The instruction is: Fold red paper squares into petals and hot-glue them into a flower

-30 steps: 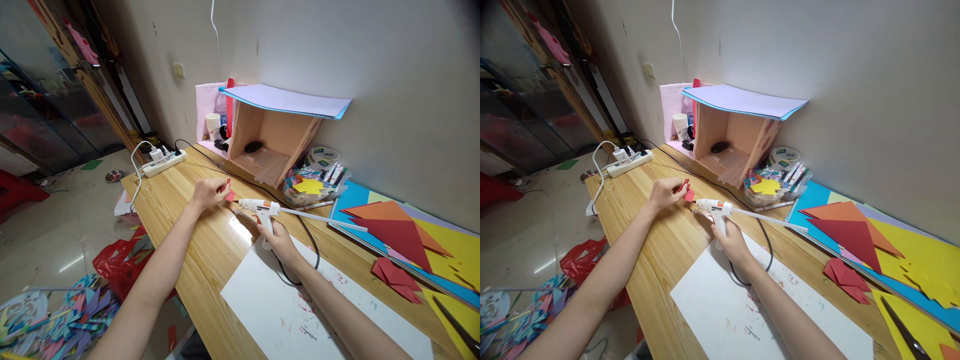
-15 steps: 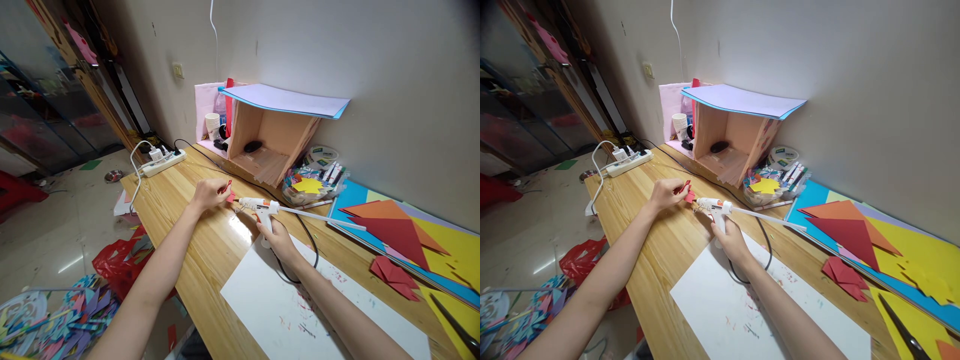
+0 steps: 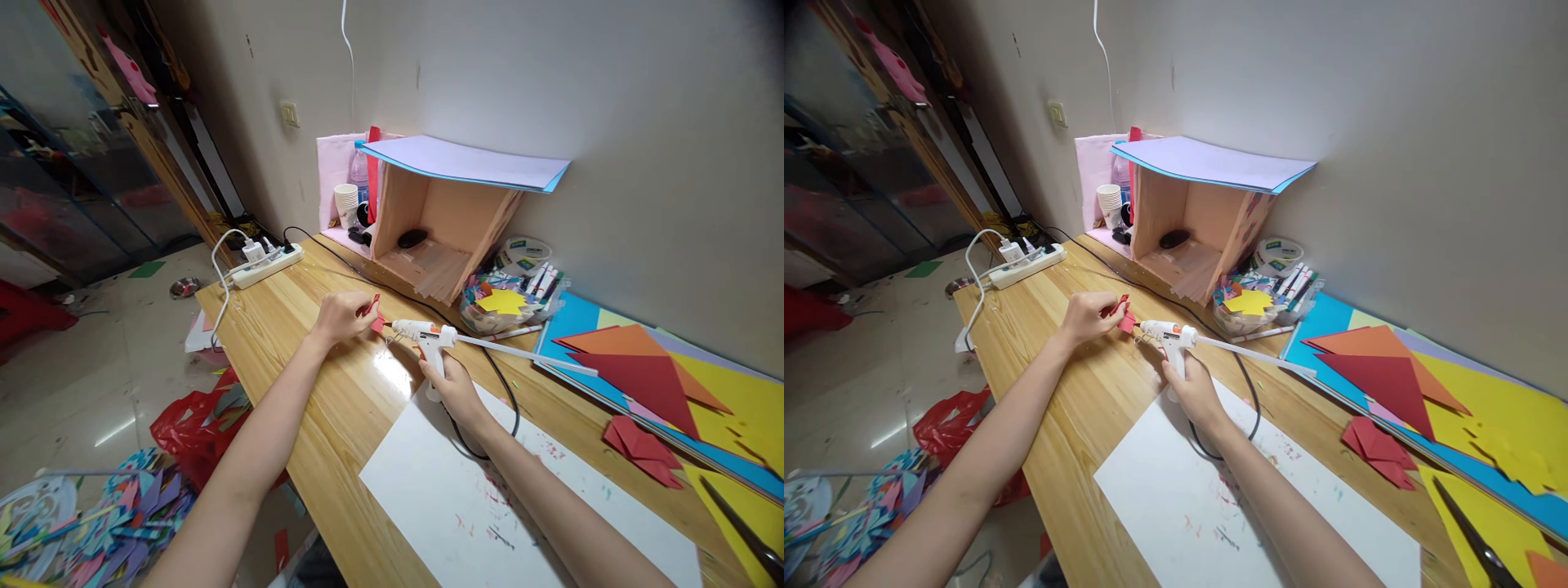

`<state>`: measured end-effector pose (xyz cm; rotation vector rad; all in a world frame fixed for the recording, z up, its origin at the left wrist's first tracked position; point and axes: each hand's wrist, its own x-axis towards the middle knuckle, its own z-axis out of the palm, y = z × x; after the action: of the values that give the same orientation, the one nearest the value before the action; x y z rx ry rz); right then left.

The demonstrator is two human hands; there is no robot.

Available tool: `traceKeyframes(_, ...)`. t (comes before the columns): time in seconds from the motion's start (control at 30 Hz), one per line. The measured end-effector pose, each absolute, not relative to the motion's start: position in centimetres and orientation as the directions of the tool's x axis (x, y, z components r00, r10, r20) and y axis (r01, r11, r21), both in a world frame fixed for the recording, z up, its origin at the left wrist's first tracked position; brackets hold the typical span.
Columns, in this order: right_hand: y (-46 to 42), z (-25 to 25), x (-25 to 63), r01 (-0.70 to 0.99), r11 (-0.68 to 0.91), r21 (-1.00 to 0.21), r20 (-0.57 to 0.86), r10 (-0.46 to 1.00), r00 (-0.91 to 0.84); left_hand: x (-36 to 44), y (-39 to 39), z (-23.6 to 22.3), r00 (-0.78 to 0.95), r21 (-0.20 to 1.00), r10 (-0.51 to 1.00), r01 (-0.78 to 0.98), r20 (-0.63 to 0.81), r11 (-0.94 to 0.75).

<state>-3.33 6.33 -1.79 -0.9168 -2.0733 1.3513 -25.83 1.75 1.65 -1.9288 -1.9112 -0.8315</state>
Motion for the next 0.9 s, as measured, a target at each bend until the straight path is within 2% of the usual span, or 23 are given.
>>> traceKeyframes(0.5,6.3,-1.7,-3.4,0.285,0.291,-0.914,0.059,0.786,-0.615,-25.7,1.7,1.7,-0.071,0.199,0.815,0.979,0.575,-0.054)
traceKeyframes(0.67,6.1,-1.8,-3.4,0.272,0.229,-0.934,0.016,0.791,-0.612,-25.7,1.7,1.9,-0.097,0.224,0.797,0.973,0.597,-0.049)
traceKeyframes(0.77,6.3,-1.6,-3.5,0.258,0.215,-0.942,0.015,0.795,-0.606,-25.8,1.6,2.2,-0.208,0.294,0.73,0.956,0.651,0.01)
traceKeyframes(0.9,7.7,-1.4,-5.0,0.263,0.305,-0.915,0.098,0.803,-0.589,-26.1,1.5,2.7,-0.459,0.515,0.573,0.854,0.679,0.074)
